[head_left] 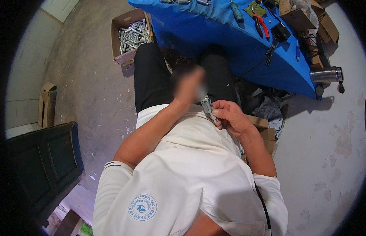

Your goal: The person sits on the floor and uses pliers to manipulate a small cylindrical electronic component. They then use a screwdriver to work on the same component, which is held in their left hand. The workspace is a blue cloth on the floor, surrounded by many similar components and tools.

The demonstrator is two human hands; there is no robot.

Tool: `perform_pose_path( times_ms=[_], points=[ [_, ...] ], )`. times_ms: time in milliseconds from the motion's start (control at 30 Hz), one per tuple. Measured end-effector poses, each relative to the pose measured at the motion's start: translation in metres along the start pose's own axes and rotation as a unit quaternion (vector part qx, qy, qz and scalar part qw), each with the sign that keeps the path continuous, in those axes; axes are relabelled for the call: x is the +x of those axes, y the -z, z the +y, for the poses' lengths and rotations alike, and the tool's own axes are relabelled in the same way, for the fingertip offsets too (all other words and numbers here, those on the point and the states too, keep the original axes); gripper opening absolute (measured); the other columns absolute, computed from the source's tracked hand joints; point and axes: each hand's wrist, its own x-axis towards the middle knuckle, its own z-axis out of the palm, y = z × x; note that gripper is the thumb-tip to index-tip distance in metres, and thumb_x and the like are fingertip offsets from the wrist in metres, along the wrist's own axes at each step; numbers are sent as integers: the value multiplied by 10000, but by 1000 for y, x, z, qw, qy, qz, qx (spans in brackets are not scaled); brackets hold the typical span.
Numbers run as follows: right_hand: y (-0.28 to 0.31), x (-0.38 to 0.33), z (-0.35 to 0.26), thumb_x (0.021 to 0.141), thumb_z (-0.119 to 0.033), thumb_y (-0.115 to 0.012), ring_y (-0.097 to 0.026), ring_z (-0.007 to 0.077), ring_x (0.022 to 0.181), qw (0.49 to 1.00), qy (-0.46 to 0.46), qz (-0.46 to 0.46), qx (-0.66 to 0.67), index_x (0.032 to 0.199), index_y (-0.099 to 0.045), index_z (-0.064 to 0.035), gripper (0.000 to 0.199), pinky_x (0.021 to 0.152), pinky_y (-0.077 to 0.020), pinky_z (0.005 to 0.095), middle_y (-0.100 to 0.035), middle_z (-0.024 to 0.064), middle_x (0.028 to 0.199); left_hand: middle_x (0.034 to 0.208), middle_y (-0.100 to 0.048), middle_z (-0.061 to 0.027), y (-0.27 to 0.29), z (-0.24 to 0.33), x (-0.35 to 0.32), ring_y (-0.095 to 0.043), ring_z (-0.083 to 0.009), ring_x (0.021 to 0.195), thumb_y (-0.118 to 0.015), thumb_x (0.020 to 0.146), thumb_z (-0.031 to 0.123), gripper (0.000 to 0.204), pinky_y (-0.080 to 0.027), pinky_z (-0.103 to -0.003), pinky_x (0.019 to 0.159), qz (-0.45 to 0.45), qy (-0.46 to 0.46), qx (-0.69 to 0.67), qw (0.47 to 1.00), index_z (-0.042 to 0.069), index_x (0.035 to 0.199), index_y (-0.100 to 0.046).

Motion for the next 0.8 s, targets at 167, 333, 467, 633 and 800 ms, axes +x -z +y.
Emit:
perform_pose_path(
  times_ms=[167, 333, 467, 633, 800],
  points=[
    [2, 10, 7, 873, -152, -679, -551, 79, 594, 998, 25, -33, 50, 1010, -587, -37, 201, 516, -478, 209, -595, 11, 761, 540, -396, 38, -12, 1, -5, -333, -83, 439, -468, 915, 633, 557, -208, -249, 413, 23, -8, -127, 992, 134, 668, -483],
    [-6, 6, 3, 865, -165, -702, -560, 71, 614, 1000, 29, 12, 6, 1045, -598, -33, 246, 540, -496, 205, -603, 7, 773, 556, -437, 20, -11, -4, -3, -376, -94, 456, -426, 907, 681, 622, -260, -251, 419, 43, -17, -62, 997, 106, 686, -517],
    [-11, 7, 4, 849, -160, -728, -557, 60, 632, 992, 51, 44, -108, 1030, -600, -30, 258, 550, -485, 200, -613, 2, 796, 575, -473, -2, -12, -6, -3, -421, -110, 481, -386, 911, 702, 682, -319, -266, 438, 54, -47, 15, 997, 75, 700, -552],
    [-19, 3, 2, 843, -142, -729, -541, 48, 661, 975, 87, 75, -192, 1006, -595, -8, 251, 585, -463, 194, -603, -4, 793, 574, -478, -9, -11, 1, -9, -432, -118, 495, -367, 919, 701, 706, -339, -281, 455, 43, 13, 16, 999, 59, 700, -565],
    [-18, 7, 10, 844, -122, -716, -522, 38, 669, 947, 121, 112, -274, 985, -587, -5, 224, 593, -455, 190, -591, -7, 786, 562, -476, -10, -10, -3, -6, -434, -110, 501, -363, 919, 704, 716, -329, -278, 461, 44, -7, 31, 999, 61, 679, -566]
  ],
)
